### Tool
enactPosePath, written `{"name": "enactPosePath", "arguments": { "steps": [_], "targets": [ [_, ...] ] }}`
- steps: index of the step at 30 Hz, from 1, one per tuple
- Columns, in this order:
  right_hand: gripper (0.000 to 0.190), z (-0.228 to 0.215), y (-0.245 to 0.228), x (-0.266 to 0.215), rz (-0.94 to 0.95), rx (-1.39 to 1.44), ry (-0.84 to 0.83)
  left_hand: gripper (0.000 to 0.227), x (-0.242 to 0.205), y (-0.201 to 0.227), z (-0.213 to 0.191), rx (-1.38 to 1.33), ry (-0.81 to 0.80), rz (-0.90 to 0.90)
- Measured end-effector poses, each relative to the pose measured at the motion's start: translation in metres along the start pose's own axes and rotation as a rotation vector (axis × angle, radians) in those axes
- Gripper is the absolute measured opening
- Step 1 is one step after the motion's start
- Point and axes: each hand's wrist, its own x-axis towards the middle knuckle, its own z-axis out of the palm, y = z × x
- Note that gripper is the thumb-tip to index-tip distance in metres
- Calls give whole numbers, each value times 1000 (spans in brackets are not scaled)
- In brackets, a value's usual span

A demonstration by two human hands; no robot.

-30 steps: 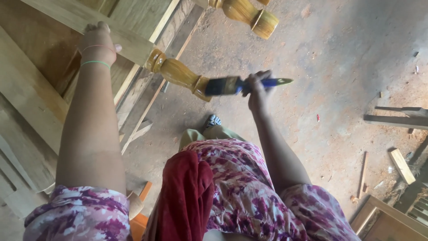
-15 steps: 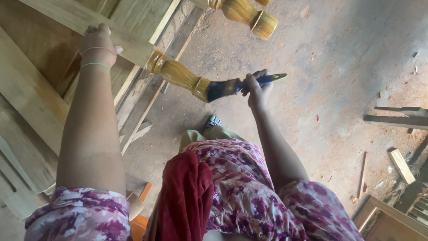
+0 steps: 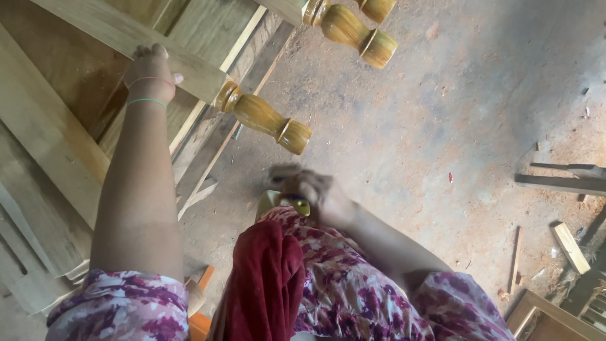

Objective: Applying a finish or paint to wooden furniture legs using a paintbrush.

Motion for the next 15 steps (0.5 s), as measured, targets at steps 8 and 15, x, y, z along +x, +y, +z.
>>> {"name": "enactPosePath", "arguments": {
  "steps": [8,15],
  "targets": [
    [15,-37,87,20,206,276,514,47,2,-8,13,-103,24,27],
    [12,-71,111,44,310,-327,713,43,-5,3,-4,-88,-48,-11]
  ]
}}
